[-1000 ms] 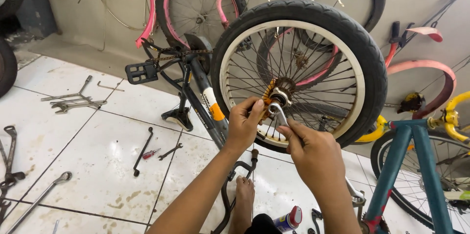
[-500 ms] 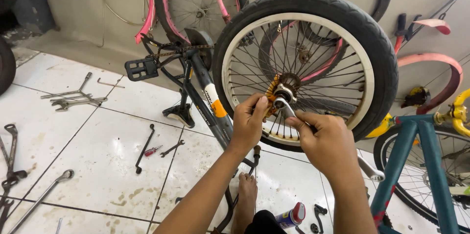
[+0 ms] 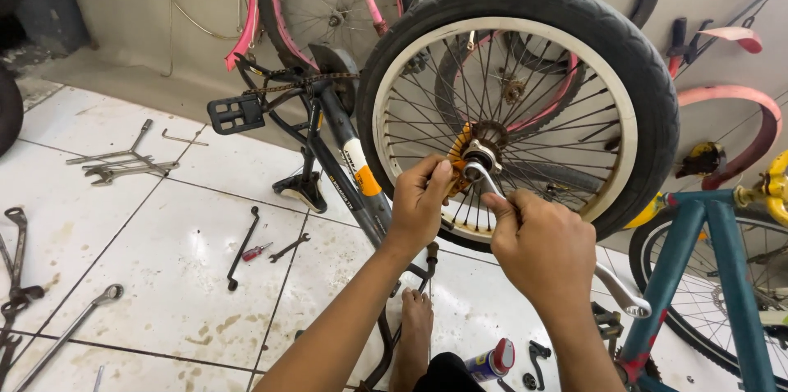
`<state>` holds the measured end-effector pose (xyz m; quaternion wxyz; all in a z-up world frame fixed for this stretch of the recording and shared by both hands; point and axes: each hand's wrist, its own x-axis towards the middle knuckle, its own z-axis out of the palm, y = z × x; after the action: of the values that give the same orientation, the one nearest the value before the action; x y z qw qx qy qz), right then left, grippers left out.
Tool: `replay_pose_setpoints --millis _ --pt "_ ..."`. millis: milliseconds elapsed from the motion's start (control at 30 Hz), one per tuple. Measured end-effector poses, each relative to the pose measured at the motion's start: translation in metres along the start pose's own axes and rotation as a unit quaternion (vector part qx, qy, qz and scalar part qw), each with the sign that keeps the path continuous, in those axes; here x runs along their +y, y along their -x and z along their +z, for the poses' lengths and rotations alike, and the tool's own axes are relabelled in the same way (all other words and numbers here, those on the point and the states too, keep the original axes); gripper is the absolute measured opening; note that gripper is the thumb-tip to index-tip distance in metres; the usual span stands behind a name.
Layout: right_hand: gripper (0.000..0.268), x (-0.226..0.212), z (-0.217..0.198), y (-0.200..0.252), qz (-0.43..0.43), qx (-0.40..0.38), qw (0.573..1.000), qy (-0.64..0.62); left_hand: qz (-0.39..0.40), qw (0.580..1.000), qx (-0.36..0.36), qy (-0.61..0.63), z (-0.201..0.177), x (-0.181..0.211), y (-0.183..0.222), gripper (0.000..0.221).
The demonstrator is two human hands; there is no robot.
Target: Cleaning bicycle parts and using wrenches to adjust and mount a wheel onto a bicycle frame.
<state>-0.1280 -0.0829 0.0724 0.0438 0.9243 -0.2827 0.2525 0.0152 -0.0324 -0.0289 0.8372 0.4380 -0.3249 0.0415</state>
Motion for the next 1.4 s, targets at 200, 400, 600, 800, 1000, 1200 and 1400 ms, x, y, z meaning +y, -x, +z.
replay_pose_setpoints --millis 200,400,600,800,1000,1200,1400 --pt "0.031 -0.012 0.010 0.010 0.014 0.027 0.985 -0.168 -0.036 0.997 -0.060 0.027 -0.007 0.023 0.002 0.028" --pt "0.048 -0.017 0.021 0.020 0.062 0.038 0.969 -0.236 0.000 0.999 -0.027 0.020 -0.002 0.029 0.002 0.038" --pt "0.054 -0.009 0.016 0.015 -0.018 -0.002 0.974 -0.226 -0.002 0.999 -0.040 0.020 -0.003 0.044 0.003 0.037" --pt "0.045 0.023 0.006 -0.019 -0.091 -0.258 0.874 -0.400 -0.008 0.999 -0.042 0.008 -0.001 0.041 0.009 0.036" --pt "0.048 0.022 0.010 -0.015 -0.099 -0.211 0.881 -0.412 0.004 0.999 -0.037 -0.006 -0.004 0.028 0.003 0.036" --pt "0.020 0.030 0.031 -0.012 -0.079 -0.188 0.888 -0.412 -0.012 0.999 -0.031 -0.009 -0.006 0.021 0.001 0.036" --pt "0.017 0.027 0.048 -0.004 -0.062 -0.166 0.865 -0.469 -0.028 0.998 -0.056 0.006 -0.010 0.043 -0.002 0.030"
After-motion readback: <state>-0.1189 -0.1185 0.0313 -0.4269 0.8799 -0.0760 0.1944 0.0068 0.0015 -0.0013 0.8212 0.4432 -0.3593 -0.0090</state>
